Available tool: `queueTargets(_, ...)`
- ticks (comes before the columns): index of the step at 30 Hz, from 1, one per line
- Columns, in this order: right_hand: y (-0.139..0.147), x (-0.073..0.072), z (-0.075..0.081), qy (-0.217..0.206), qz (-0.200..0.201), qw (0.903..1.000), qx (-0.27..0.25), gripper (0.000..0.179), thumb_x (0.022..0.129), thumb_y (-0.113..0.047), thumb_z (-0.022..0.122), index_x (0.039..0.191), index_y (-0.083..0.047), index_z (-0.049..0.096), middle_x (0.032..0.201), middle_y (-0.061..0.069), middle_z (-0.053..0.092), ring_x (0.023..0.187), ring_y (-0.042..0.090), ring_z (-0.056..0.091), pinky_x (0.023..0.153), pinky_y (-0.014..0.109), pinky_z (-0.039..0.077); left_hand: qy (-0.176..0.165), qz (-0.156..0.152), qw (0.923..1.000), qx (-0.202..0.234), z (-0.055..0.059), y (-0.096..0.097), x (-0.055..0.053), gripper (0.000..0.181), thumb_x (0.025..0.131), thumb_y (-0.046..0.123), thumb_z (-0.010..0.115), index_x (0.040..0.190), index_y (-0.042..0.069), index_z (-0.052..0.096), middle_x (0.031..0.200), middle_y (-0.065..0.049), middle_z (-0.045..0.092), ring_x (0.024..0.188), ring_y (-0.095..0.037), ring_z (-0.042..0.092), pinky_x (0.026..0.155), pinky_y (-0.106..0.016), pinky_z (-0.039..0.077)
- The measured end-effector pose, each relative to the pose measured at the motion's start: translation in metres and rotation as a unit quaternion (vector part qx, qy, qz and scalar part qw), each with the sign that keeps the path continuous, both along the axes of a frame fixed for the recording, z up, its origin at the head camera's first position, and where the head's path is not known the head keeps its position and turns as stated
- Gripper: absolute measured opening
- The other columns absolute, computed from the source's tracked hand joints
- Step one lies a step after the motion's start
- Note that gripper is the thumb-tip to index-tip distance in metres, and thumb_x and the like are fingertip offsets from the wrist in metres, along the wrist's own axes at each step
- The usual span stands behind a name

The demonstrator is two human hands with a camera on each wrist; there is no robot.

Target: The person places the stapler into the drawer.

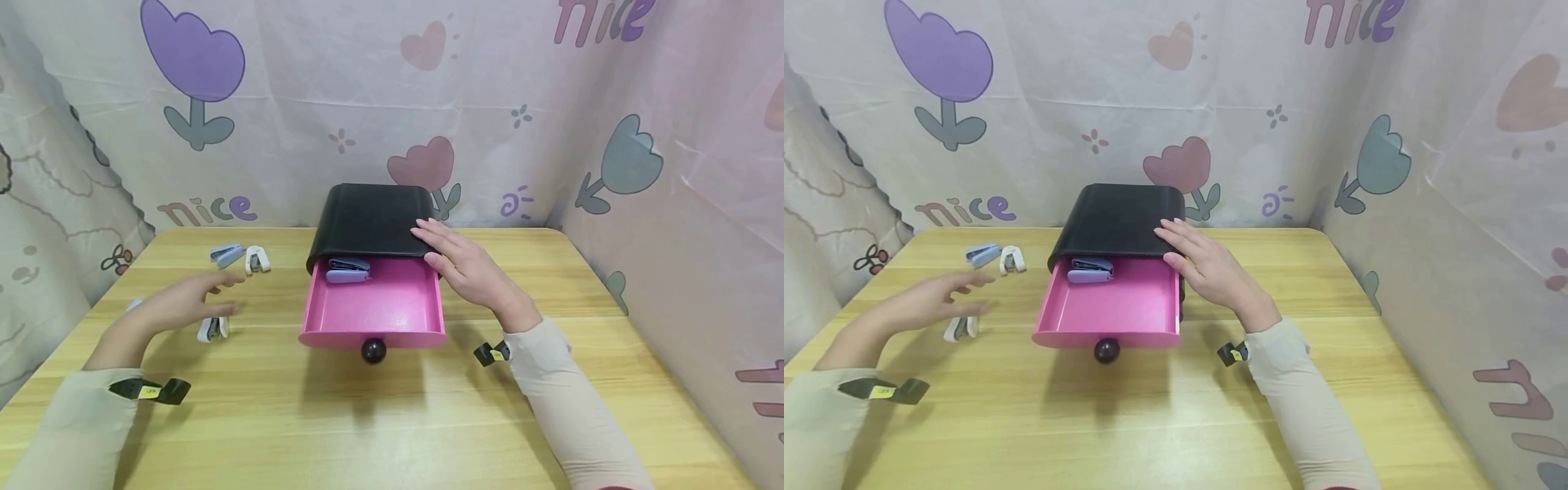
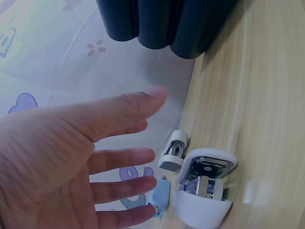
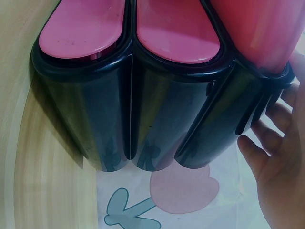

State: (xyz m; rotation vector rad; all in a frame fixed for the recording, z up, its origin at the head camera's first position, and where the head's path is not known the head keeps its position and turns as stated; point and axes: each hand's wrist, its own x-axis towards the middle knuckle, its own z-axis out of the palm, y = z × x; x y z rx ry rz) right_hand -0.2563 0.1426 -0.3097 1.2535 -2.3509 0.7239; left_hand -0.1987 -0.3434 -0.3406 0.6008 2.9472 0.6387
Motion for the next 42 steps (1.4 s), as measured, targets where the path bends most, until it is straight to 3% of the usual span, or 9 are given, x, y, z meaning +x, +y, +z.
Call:
queueTargets(8, -0.001, 0.000, 0.000, 0.001, 0.002, 1.0000, 0.002, 0.046, 0.104, -0.029, 0.047, 0.147, -0.015, 0.046, 0.154, 0.001, 0.037, 0.145, 0.019, 0.026, 0.116, 0.040, 0.024, -0.047, -0.006, 0.9988, 0.008, -0.005, -0.006, 0.002, 0.074, 0.087, 0.034, 0.074, 0.140, -0.008, 0.043, 0.137, -0.032, 0.047, 0.116, -0.055, 0.049, 0.091, -0.064, 0.044)
queueTargets(22, 0.000, 0.001, 0.000, 0.002, -0.001, 1.0000, 0.004, 0.045, 0.103, -0.027, 0.048, 0.147, -0.014, 0.046, 0.154, 0.001, 0.037, 0.144, 0.022, 0.027, 0.116, 0.040, 0.025, -0.084, -0.002, 0.9964, 0.007, -0.010, -0.014, 0.003, 0.077, 0.087, 0.036, 0.074, 0.140, -0.009, 0.040, 0.133, -0.034, 0.049, 0.116, -0.053, 0.050, 0.090, -0.061, 0.046)
queueTargets(35, 0.000, 0.001, -0.001, 0.002, -0.001, 1.0000, 0.000, 0.045, 0.103, -0.025, 0.049, 0.147, -0.014, 0.047, 0.154, 0.001, 0.037, 0.144, 0.022, 0.028, 0.116, 0.040, 0.025, -0.097, 0.001, 0.9952, -0.019, -0.008, -0.013, 0.002, 0.071, 0.088, 0.036, 0.073, 0.135, -0.008, 0.046, 0.125, -0.031, 0.055, 0.108, -0.044, 0.058, 0.084, -0.055, 0.051)
queueTargets(42, 0.000, 0.002, -0.001, 0.003, -0.001, 1.0000, -0.002, 0.045, 0.103, -0.025, 0.049, 0.147, -0.015, 0.046, 0.154, 0.001, 0.037, 0.144, 0.021, 0.027, 0.116, 0.041, 0.025, -0.103, 0.032, 0.9931, -0.046, -0.004, -0.012, 0.004, 0.077, 0.084, 0.043, 0.074, 0.132, -0.011, 0.048, 0.112, -0.031, 0.061, 0.102, -0.045, 0.060, 0.082, -0.057, 0.050)
